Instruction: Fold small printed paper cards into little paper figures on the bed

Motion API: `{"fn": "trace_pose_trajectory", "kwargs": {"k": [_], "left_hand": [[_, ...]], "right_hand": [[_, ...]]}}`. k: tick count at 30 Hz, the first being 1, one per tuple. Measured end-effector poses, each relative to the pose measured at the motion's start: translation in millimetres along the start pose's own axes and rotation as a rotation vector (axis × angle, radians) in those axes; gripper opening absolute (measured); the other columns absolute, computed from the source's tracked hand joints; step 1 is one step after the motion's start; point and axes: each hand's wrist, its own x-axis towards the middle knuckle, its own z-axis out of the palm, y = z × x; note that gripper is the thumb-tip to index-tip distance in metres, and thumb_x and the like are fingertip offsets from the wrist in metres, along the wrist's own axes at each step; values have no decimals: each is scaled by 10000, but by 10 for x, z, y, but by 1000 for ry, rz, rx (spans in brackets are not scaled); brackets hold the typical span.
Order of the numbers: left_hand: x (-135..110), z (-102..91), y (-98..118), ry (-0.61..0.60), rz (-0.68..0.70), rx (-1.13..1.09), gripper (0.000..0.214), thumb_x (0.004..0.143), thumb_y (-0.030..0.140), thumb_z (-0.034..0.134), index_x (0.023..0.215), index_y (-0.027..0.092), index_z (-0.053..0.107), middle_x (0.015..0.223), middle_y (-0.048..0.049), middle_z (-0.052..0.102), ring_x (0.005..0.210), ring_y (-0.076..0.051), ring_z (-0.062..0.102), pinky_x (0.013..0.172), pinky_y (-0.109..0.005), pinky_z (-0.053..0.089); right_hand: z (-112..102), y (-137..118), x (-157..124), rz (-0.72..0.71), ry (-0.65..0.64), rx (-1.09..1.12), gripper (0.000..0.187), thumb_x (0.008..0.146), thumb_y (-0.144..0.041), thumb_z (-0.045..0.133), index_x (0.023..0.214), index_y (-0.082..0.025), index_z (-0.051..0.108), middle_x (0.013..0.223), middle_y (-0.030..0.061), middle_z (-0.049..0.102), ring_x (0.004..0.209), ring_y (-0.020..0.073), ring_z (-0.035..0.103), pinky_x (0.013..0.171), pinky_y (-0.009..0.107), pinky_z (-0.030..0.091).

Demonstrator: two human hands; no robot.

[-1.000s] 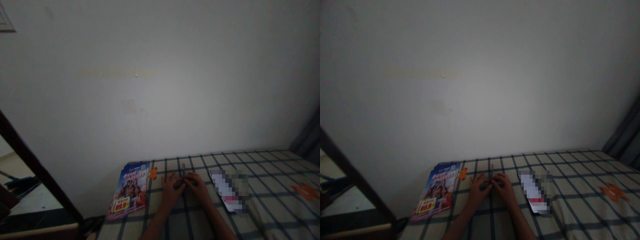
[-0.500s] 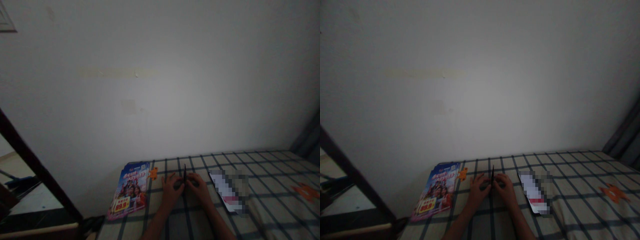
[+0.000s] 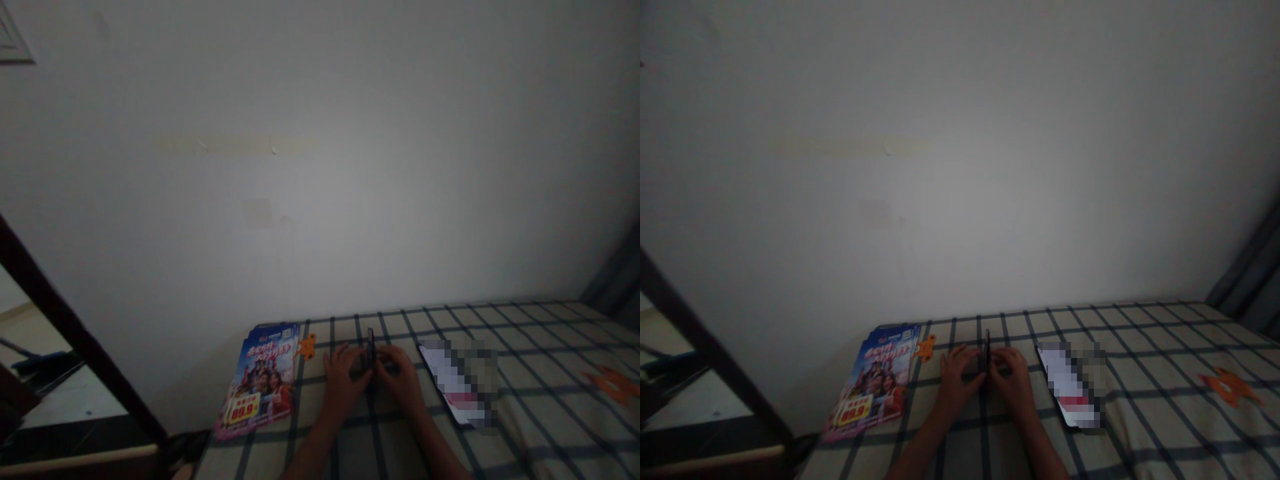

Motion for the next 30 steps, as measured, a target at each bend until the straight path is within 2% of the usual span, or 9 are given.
{"fn": "trace_pose_trajectory", "kwargs": {"k": [5, 12, 18, 23, 30], "left_hand": [[7, -24, -43, -35, 23, 14, 551, 792, 400, 747, 1323, 364, 603, 1357, -36, 636, 1367, -348, 420, 1153, -731, 102], [41, -83, -92, -50, 3, 56, 584, 802, 343, 734, 1361, 372, 567, 1362, -35, 634, 1375, -348, 394, 1144, -727, 87], [60, -145, -131, -11, -15, 70, 501, 804, 317, 724, 1294, 372, 632, 1261, -37, 690, 1265, -328, 483, 1149, -671, 147], [67, -182, -99, -12, -16, 88, 477, 781, 312, 755, 1243, 389, 665, 1161, -31, 713, 1178, -310, 536, 1133, -638, 209], [53, -186, -96, -29, -11, 81, 403, 810, 316, 718, 1206, 387, 686, 1134, -24, 703, 1142, -288, 563, 1145, -637, 164]], "right_hand": [[-18, 11, 1, 4, 25, -23, 266, 812, -414, 651, 1000, -229, 685, 930, 67, 682, 808, 215, 652, 808, 398, 552], [-32, 33, 8, 57, 47, 37, 320, 821, -491, 648, 978, -215, 683, 960, 81, 686, 838, 221, 655, 789, 383, 556], [-39, 83, 18, 88, -5, 96, 359, 809, -554, 660, 932, -220, 701, 917, 78, 693, 863, 237, 665, 811, 389, 565], [-31, 84, 18, 110, -14, 128, 345, 802, -531, 677, 930, -213, 715, 918, 81, 698, 832, 236, 676, 789, 382, 565], [-67, 42, 45, -31, -50, 60, 165, 808, -366, 651, 888, -281, 768, 946, 69, 729, 1002, 274, 637, 927, 450, 506]]}}
